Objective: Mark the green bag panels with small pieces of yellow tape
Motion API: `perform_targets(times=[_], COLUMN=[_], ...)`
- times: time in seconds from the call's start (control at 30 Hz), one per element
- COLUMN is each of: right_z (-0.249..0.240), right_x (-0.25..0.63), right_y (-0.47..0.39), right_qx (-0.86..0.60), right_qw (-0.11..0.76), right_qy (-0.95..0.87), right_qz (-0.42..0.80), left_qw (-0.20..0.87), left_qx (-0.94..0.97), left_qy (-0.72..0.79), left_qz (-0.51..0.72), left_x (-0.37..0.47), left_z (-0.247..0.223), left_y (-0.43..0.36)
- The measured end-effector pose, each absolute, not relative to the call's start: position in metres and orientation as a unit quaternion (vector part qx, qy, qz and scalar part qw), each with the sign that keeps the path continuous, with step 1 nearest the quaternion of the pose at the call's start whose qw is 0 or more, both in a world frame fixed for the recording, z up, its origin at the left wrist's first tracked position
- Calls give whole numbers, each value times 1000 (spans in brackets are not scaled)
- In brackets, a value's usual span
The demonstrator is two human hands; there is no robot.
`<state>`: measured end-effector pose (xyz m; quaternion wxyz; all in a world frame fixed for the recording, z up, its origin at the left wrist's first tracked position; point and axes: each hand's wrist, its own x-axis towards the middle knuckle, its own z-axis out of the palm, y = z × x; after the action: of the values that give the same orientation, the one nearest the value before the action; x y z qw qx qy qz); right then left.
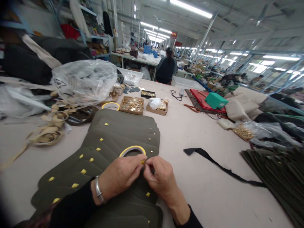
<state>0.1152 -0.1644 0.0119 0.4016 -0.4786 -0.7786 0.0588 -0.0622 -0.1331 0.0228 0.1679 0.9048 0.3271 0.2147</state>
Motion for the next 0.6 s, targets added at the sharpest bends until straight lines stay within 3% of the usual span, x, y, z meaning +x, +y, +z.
perform_targets(times=[0.2,0.47,0.6], right_z=[11,20,13], right_x=[111,96,116], right_y=[-167,-162,-153], right_qx=[-510,-617,-653], right_qw=[406,465,466], right_qy=[-756,-547,-443], right_qz=[65,322,400], left_qw=[151,46,44], left_qx=[896,884,895], left_qy=[366,351,342], left_qz=[201,306,283], left_x=[-63,-60,-57], left_z=[27,24,29], left_y=[-133,-140,-146])
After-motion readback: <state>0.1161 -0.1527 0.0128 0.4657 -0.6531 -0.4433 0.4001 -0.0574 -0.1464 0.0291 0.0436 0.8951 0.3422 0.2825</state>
